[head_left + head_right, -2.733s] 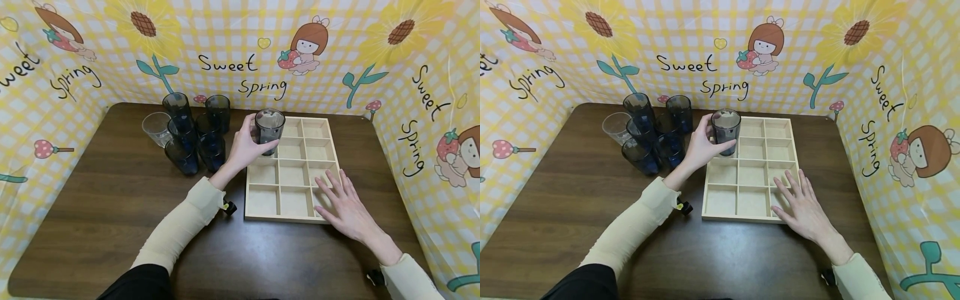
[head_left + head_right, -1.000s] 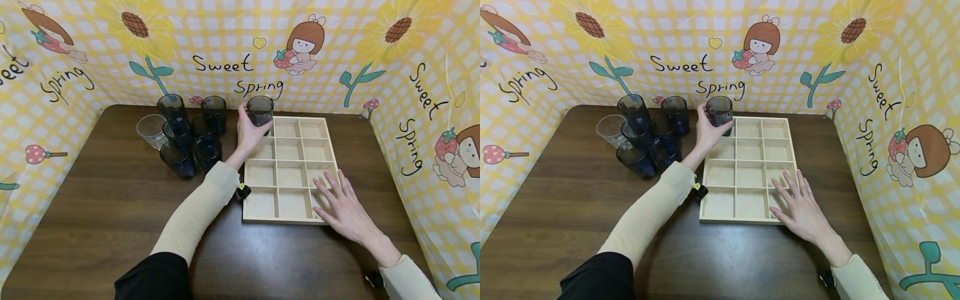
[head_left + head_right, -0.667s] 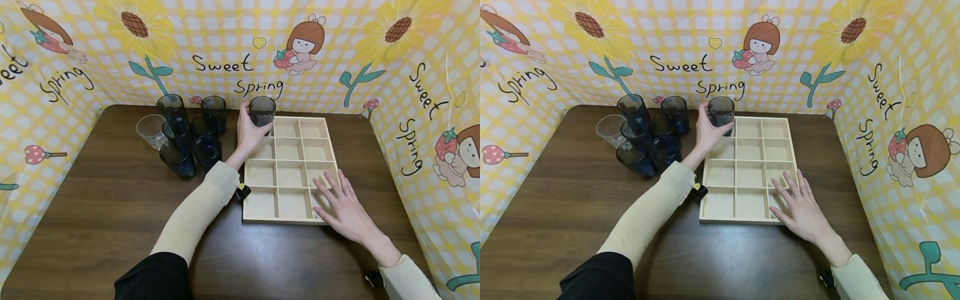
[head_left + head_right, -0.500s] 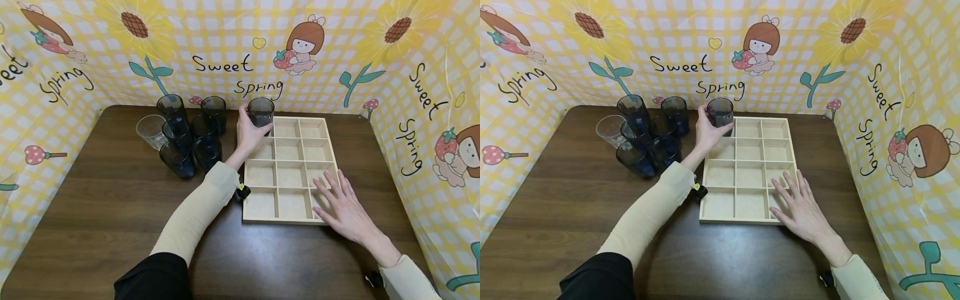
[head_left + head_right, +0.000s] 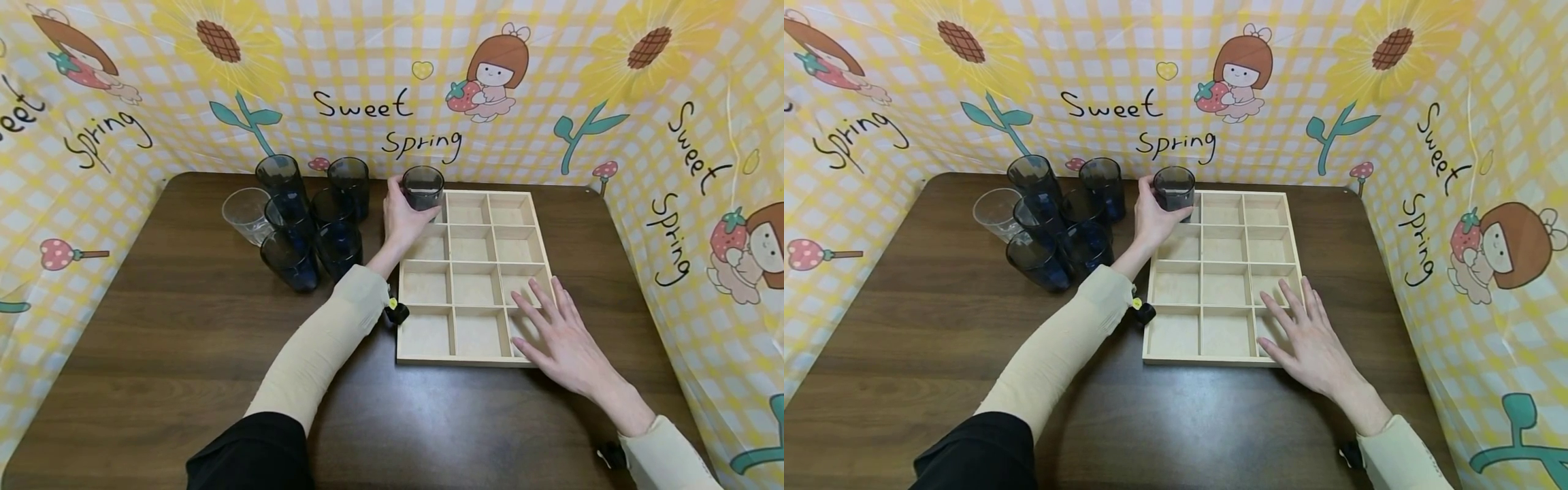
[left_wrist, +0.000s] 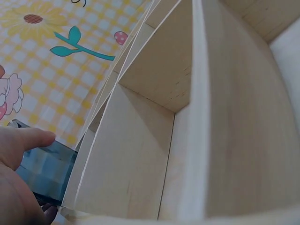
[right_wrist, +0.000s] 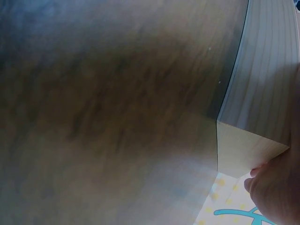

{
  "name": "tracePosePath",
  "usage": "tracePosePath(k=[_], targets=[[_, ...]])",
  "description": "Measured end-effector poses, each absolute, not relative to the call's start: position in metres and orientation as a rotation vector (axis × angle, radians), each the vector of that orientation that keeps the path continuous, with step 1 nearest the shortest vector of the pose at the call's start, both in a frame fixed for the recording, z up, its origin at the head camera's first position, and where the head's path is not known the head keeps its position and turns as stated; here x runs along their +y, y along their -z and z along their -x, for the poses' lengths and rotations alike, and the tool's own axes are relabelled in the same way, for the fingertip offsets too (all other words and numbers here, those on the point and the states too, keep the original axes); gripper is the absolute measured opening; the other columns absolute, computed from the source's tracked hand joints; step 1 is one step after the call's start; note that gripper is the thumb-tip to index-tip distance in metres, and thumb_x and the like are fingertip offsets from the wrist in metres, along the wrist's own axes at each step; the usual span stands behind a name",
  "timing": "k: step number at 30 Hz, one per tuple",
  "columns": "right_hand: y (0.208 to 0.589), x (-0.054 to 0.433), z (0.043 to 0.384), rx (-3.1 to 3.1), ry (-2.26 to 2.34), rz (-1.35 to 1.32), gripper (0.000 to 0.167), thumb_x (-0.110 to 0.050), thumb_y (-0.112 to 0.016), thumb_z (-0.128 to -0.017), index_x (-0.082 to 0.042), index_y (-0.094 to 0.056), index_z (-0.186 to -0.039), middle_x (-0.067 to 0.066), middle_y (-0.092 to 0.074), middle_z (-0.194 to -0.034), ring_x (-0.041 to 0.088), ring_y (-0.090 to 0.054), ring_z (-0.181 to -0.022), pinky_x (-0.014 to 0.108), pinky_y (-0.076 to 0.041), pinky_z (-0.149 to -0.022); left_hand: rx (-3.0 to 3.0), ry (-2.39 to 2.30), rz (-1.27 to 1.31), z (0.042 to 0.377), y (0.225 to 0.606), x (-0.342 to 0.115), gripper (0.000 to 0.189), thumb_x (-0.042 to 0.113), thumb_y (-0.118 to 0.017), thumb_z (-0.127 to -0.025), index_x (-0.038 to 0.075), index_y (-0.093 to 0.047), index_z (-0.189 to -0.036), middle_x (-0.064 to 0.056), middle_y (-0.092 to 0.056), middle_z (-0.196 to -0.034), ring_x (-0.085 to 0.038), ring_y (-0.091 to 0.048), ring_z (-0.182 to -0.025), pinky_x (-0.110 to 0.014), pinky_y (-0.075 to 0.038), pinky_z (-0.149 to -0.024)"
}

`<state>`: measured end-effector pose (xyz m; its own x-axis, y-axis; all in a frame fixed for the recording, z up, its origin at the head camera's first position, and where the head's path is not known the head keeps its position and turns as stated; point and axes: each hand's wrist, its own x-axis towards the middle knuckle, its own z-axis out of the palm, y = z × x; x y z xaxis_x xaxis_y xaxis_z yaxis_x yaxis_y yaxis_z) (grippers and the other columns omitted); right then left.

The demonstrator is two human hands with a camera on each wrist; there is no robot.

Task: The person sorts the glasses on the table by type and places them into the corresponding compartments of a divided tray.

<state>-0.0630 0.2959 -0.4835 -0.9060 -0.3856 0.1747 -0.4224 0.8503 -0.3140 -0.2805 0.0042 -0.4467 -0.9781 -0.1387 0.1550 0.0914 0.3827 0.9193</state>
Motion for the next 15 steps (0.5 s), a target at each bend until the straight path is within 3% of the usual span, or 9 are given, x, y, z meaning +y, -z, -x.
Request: tracePosePath(k=[7,15], targets=[[0.482,0.296,0.064,-2.918,-0.523,-0.649,0.075,-0.043,-0.07,-0.105,-0.021,-0.041,-0.17,0.024,-0.031,-0.178,0.061,-0.013,-0.166,0.074,-0.018,-0.133,-2.458,1.67,-0.053,0.286,0.449,0.002,0.087,0.014,-0.097,-0.082,0.004,-0.045,-0.151,-0.02,-0.061,-0.153,-0.039,-0.055,-0.148,-0.049,-0.044,-0.126],[0.484,0.296,0.062,-2.927,-0.553,-0.64,0.076,-0.042,-0.07,-0.105,-0.021,-0.04,-0.171,0.024,-0.03,-0.179,0.058,-0.01,-0.168,0.07,-0.013,-0.136,-2.542,1.524,-0.048,0.344,0.528,0.003,0.099,0.032,-0.1,-0.075,0.026,-0.04,-0.154,-0.007,-0.062,-0.153,-0.032,-0.054,-0.147,-0.048,-0.046,-0.123]])
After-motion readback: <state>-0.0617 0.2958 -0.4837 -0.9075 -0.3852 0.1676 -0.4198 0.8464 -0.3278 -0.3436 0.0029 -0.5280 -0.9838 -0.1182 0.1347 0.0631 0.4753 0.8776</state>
